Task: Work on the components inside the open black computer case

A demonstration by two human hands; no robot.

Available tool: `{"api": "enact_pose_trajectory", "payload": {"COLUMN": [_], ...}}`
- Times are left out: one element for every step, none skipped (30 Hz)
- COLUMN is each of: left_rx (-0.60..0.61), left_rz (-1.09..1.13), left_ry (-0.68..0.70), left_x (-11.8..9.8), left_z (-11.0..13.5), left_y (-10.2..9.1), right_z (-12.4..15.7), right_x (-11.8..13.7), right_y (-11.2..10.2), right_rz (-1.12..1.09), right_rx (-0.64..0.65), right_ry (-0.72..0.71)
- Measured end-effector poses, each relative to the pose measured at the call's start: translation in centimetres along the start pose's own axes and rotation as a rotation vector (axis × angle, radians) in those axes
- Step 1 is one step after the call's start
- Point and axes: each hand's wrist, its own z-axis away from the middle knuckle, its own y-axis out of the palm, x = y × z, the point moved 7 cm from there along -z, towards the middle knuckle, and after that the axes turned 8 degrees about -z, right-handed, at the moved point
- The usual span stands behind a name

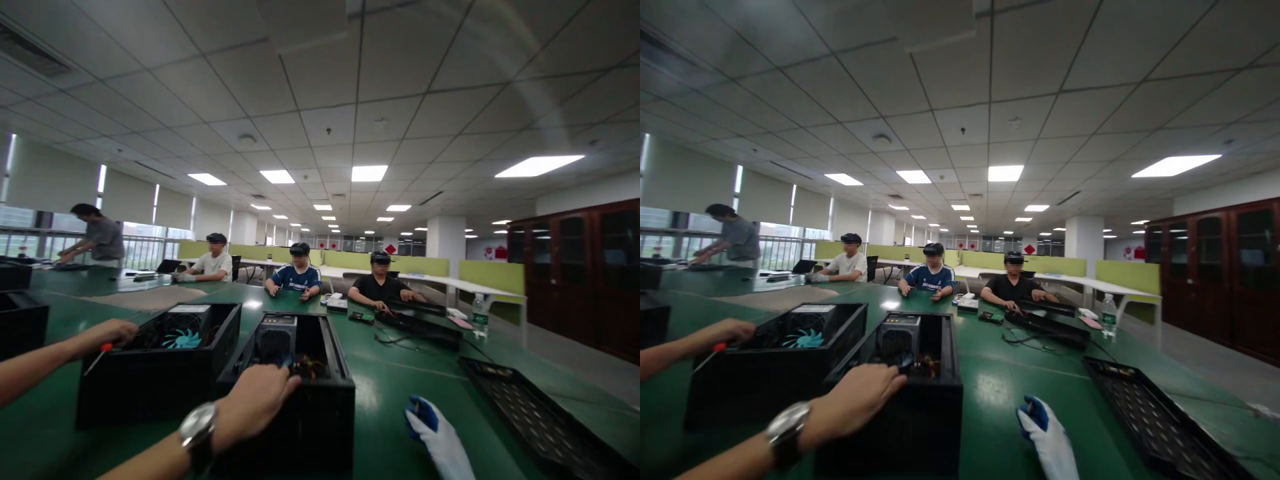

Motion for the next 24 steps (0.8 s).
{"api": "enact_pose_trajectory", "payload": {"left_rx": [0.058,0.116,0.158,0.171,0.174,0.17,0.163,0.167,0.176,0.176,0.165,0.145,0.132,0.131,0.145,0.165,0.188,0.208,0.217,0.216,0.22,0.228,0.244,0.258], "left_rz": [0.031,0.109,0.179,0.217,0.23,0.21,0.172,0.138,0.111,0.083,0.05,0.011,-0.03,-0.069,-0.1,-0.113,-0.107,-0.081,-0.037,0.018,0.078,0.143,0.211,0.281], "left_ry": [0.096,0.169,0.199,0.253,0.32,0.42,0.551,0.686,0.797,0.87,0.905,0.908,0.89,0.863,0.835,0.811,0.789,0.763,0.733,0.697,0.653,0.6,0.55,0.503], "left_x": [-1.1,-2.0,-2.5,-3.0,-3.5,-4.2,-5.2,-6.4,-7.5,-8.5,-9.4,-10.2,-10.6,-10.8,-10.8,-10.4,-9.9,-9.2,-8.3,-7.4,-6.5,-5.6,-4.8,-4.2], "left_z": [3.3,6.2,8.5,10.1,11.1,11.6,12.0,12.3,12.4,12.4,12.2,11.9,11.5,11.1,10.8,10.8,10.9,11.3,11.8,12.6,13.6,14.7,15.9,17.0], "left_y": [-1.2,-2.6,-4.0,-5.2,-6.1,-6.3,-5.9,-4.9,-3.5,-2.0,-0.6,0.4,1.2,1.5,1.5,1.0,0.2,-1.0,-2.4,-3.9,-5.3,-6.6,-7.6,-8.3], "right_z": [1.6,3.3,5.2,7.1,9.1,11.0,12.8,14.7,16.6,18.5,20.4,22.2,23.9,25.4,26.4,27.0,27.2,27.2,27.0,27.0,27.1,27.4,27.7,28.1], "right_x": [0.9,2.2,3.9,6.0,8.5,11.4,14.4,17.4,20.3,22.9,25.1,26.7,27.9,28.7,29.3,29.7,30.0,30.3,30.6,30.7,30.7,30.5,30.0,29.6], "right_y": [-0.6,-1.4,-2.3,-3.4,-4.4,-5.4,-6.2,-6.7,-7.0,-6.7,-6.0,-5.0,-3.8,-2.5,-1.4,-0.2,0.9,2.1,3.6,5.2,7.1,9.2,11.3,13.2], "right_rz": [0.02,0.026,0.021,0.007,-0.009,-0.023,-0.023,-0.002,0.033,0.087,0.155,0.236,0.331,0.447,0.575,0.705,0.825,0.933,1.014,1.069,1.104,1.128,1.114,1.063], "right_rx": [0.009,0.013,0.011,0.006,0.01,0.017,0.035,0.058,0.101,0.177,0.276,0.398,0.521,0.621,0.688,0.722,0.739,0.753,0.776,0.822,0.891,0.971,1.042,1.088], "right_ry": [0.002,-0.002,-0.015,-0.04,-0.074,-0.119,-0.169,-0.222,-0.273,-0.319,-0.359,-0.399,-0.443,-0.485,-0.521,-0.547,-0.56,-0.556,-0.542,-0.532,-0.533,-0.536,-0.53,-0.517]}}
